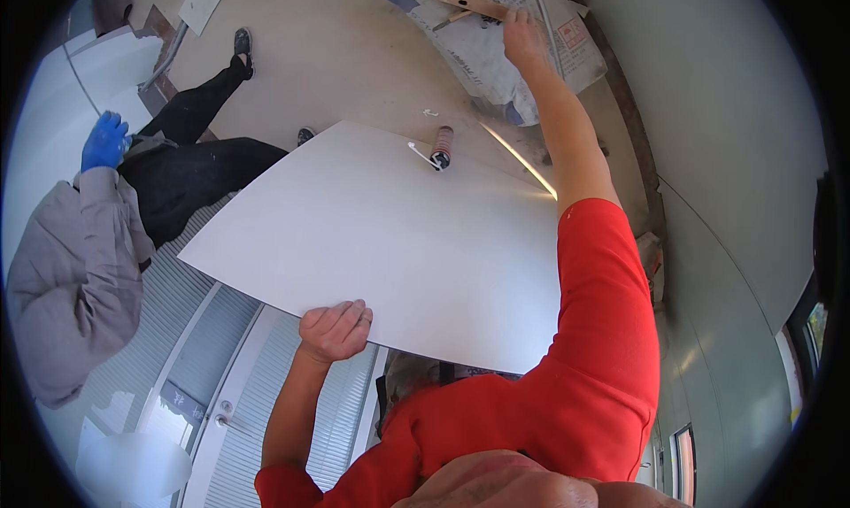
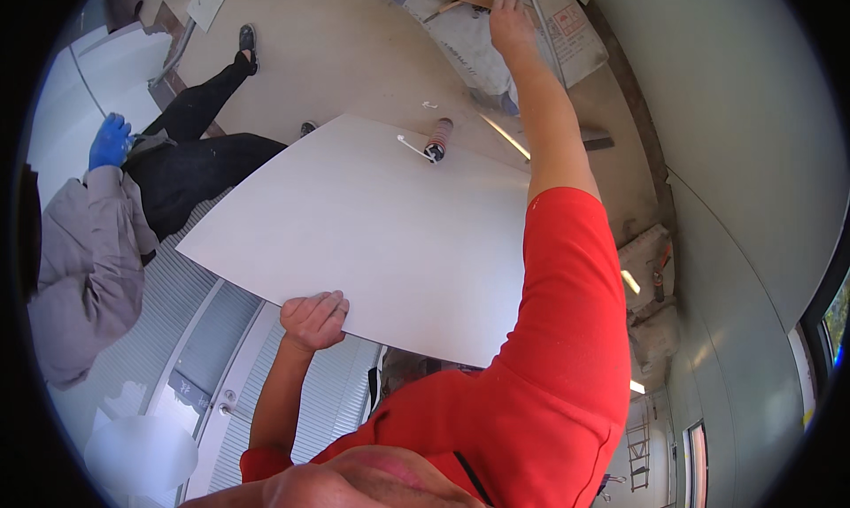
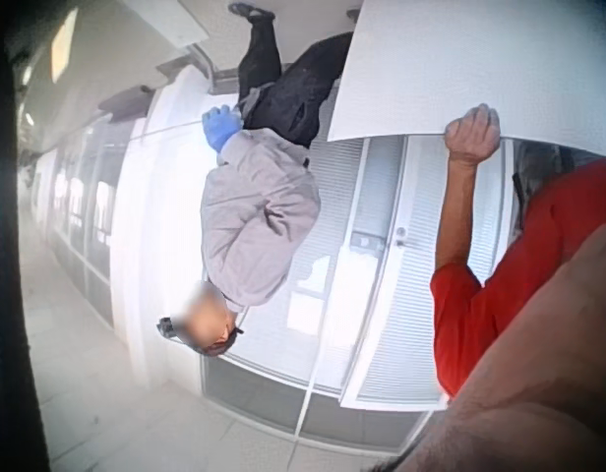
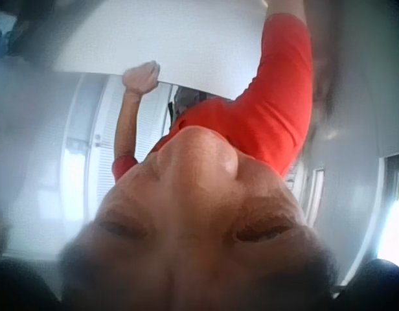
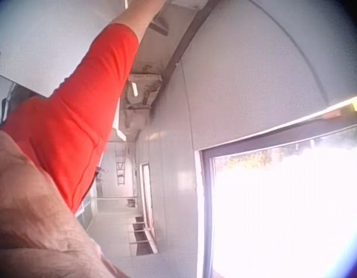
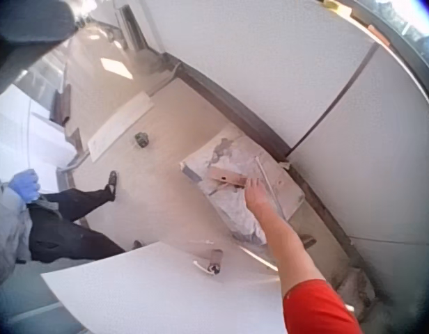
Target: The person carries a metal frame and white ceiling panels, applies adhesive from a spray can to the back of a panel, and positions it against the ceiling near a window. The person repeats this process with additional panels, using a caulking gun to apply adhesive in a pattern before lifting and placing each panel.
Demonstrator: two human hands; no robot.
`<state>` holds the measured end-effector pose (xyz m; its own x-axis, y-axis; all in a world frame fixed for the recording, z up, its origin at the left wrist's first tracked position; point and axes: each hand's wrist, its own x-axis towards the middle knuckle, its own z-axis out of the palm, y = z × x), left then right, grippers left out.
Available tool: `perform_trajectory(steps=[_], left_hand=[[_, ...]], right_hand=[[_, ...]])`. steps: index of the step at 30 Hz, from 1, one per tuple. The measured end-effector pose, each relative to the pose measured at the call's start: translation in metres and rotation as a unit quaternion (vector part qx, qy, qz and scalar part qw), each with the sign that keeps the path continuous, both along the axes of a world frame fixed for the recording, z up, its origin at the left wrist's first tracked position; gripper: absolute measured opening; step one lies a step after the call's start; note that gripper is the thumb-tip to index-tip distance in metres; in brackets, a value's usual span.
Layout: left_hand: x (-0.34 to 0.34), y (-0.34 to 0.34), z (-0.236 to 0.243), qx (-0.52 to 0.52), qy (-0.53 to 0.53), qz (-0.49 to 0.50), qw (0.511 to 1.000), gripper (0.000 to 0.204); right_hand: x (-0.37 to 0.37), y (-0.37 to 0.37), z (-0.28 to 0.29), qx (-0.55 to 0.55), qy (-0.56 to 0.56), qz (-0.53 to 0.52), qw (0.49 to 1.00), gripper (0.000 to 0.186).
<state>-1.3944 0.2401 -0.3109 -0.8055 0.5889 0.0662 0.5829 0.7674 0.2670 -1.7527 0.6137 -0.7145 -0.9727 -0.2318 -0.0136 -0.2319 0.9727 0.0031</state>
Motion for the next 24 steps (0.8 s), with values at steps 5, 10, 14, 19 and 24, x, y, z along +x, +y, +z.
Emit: perform_trajectory(steps=[5,10,14,19,24], left_hand=[[-0.002,-0.001,-0.004,-0.016,0.010,0.006,1.000,0.012],[0.007,-0.004,-0.002,-0.023,-0.005,0.010,1.000,0.016],[0.011,-0.003,-0.005,-0.002,0.012,0.020,1.000,0.015],[0.019,-0.001,0.002,0.001,0.008,0.029,1.000,0.011],[0.013,-0.003,0.004,0.019,0.030,0.020,0.999,0.008]], right_hand=[[-0.032,-0.003,-0.081,0.050,-0.013,-0.044,0.998,0.032],[-0.027,-0.010,-0.068,0.008,-0.077,-0.042,0.996,0.032],[0.018,-0.033,-0.028,-0.148,-0.129,-0.080,0.977,0.025],[0.037,-0.060,0.005,-0.260,-0.218,-0.137,0.931,0.041],[0.047,-0.049,0.034,-0.606,-0.391,-0.289,0.629,0.077]])
